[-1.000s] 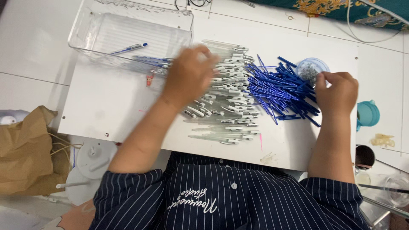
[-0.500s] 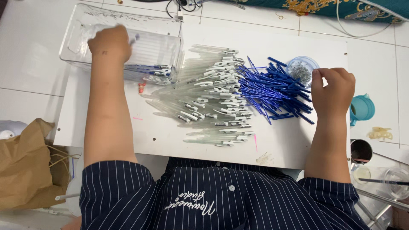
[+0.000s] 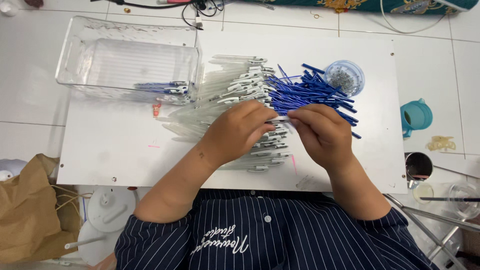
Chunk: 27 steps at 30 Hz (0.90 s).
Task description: The person assembles ballpoint pens by hand, inserting blue ink refills into white pen barrels and placing the completed pens into a clear container.
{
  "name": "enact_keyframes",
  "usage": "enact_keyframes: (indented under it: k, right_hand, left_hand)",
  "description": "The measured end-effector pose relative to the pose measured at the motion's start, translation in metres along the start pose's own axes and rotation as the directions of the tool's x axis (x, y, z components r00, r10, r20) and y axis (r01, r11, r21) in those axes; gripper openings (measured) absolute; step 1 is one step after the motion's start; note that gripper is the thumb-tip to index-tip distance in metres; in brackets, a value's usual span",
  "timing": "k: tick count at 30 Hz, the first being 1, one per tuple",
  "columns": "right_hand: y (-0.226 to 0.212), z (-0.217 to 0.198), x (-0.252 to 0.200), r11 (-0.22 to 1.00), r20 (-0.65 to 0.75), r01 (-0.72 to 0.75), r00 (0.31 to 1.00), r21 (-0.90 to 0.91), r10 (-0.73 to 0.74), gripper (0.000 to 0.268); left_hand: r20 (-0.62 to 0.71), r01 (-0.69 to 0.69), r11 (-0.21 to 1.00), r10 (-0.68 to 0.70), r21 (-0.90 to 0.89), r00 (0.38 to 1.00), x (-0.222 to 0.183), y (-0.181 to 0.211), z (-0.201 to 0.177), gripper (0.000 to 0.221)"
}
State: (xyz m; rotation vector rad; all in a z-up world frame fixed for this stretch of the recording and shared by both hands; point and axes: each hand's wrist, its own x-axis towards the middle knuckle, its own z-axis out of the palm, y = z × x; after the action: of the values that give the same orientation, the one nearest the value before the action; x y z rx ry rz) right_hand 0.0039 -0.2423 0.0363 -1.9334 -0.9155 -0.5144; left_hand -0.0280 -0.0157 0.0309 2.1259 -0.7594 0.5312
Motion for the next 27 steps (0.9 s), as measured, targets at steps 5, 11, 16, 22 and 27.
enact_keyframes:
  k: [5, 11, 16, 22, 27]
  right_hand:
    - [0.011, 0.005, -0.012, 0.998, -0.012, -0.061, 0.998, 0.001, 0.062, 0.01]
    - [0.029, 0.025, -0.032, 0.995, -0.04, -0.036, 0.999, -0.097, 0.033, 0.012]
    - [0.044, 0.038, -0.053, 0.973, -0.013, -0.052, 0.999, -0.223, 0.05, 0.021]
    - [0.034, 0.038, -0.052, 0.984, 0.009, -0.076, 0.997, -0.16, 0.078, 0.024]
    - [0.039, 0.035, -0.056, 0.984, 0.069, -0.045, 0.996, -0.172, 0.058, 0.025]
  left_hand:
    - [-0.006, 0.059, 0.998, -0.059, -0.016, 0.998, -0.013, -0.002, 0.011, 0.024]
    - [-0.024, 0.066, 0.997, -0.066, 0.027, 0.998, -0.023, -0.004, 0.028, 0.023]
    - [0.01, 0.052, 0.991, -0.054, 0.125, 0.998, -0.029, -0.003, 0.032, 0.025]
    - [0.008, 0.095, 0.995, -0.095, 0.036, 0.995, -0.035, -0.005, 0.038, 0.023]
    - [0.059, 0.135, 0.991, -0.134, -0.023, 0.989, -0.039, -0.004, 0.037, 0.022]
